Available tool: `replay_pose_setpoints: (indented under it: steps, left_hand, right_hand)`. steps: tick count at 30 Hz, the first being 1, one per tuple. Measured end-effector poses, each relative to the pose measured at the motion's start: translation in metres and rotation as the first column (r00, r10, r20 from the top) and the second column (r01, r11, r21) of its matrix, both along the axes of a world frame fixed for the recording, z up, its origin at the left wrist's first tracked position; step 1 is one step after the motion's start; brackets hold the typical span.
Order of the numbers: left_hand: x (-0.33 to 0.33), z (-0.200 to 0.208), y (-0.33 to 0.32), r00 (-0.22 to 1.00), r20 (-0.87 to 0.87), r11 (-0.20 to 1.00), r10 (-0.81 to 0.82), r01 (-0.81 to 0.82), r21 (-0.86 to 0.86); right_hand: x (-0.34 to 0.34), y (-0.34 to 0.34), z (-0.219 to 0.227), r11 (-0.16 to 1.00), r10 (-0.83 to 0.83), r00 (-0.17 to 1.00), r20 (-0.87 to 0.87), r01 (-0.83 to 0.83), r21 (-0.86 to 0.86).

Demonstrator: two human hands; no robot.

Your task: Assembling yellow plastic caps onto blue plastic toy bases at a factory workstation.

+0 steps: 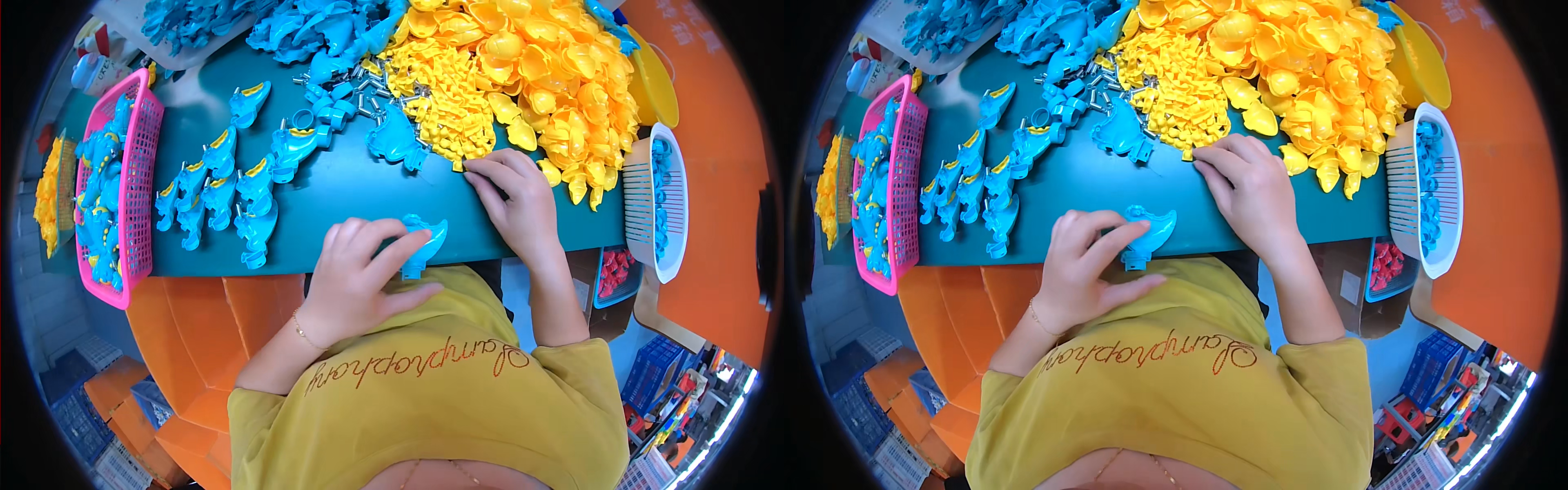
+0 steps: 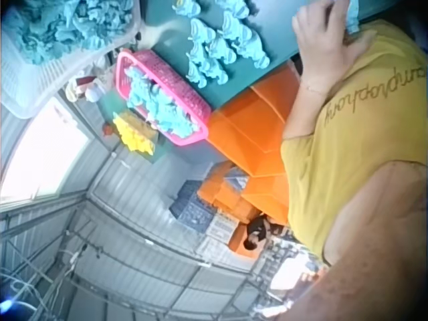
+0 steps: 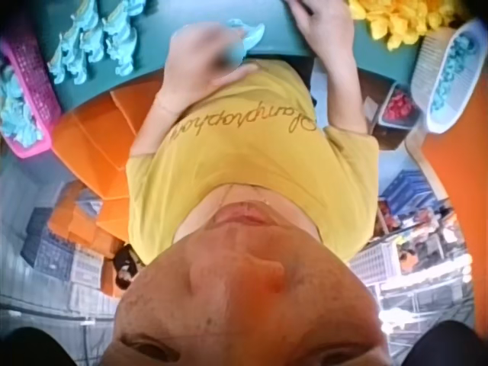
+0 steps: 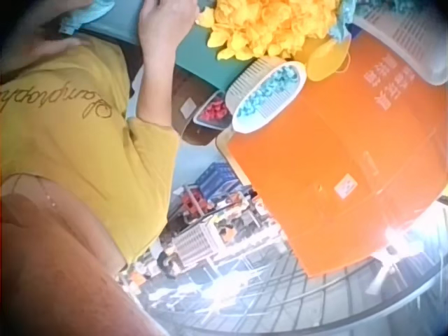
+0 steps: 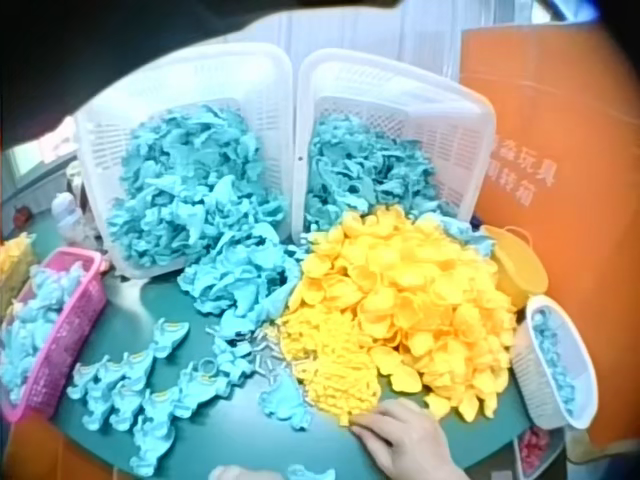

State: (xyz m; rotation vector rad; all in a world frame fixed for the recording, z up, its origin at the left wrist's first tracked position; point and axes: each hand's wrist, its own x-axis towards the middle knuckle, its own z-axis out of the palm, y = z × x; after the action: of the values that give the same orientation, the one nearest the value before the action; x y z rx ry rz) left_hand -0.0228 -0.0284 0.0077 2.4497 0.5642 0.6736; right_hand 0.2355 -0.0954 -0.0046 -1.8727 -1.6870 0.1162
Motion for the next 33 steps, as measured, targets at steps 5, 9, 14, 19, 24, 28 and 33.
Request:
replay_pose_setpoints:
  steps: [5, 9, 14, 19, 24, 28, 33]
  left_hand:
    - [-0.013, 0.003, 0.008, 1.0, -0.024, 0.996, 0.011, -0.013, -0.091]
    - [-0.011, -0.005, 0.009, 0.998, -0.063, 1.0, 0.006, -0.008, -0.022]
    - [-0.007, -0.018, 0.007, 1.0, -0.015, 0.999, 0.017, -0.017, 0.03]
    - [-0.007, -0.022, 0.007, 0.998, -0.024, 0.996, 0.06, -0.058, 0.066]
    - [-0.003, -0.022, 0.006, 0.993, -0.014, 0.991, 0.116, -0.115, 0.066]
    - [-0.002, -0.021, 0.004, 0.991, -0.014, 0.99, 0.136, -0.135, 0.051]
    - [-0.001, -0.022, 0.004, 0.991, -0.016, 0.989, 0.135, -0.133, 0.068]
  right_hand:
    - [0.004, -0.001, 0.006, 0.994, -0.099, 0.979, -0.176, 0.106, 0.032]
    - [-0.001, 0.013, 0.011, 0.998, -0.068, 0.997, 0.03, 0.068, 0.015]
    - [-0.005, 0.019, 0.02, 0.988, -0.087, 0.981, 0.176, 0.108, -0.112]
    - [-0.007, 0.02, 0.018, 0.994, -0.064, 0.95, 0.305, 0.088, -0.066]
    - [-0.011, 0.005, 0.023, 0.997, 0.042, 0.984, 0.174, -0.03, -0.068]
    - [-0.018, -0.013, 0.015, 0.995, 0.06, 0.997, 0.055, -0.055, -0.086]
    - [-0.008, -0.006, 0.015, 0.998, -0.035, 0.997, 0.071, 0.038, -0.043]
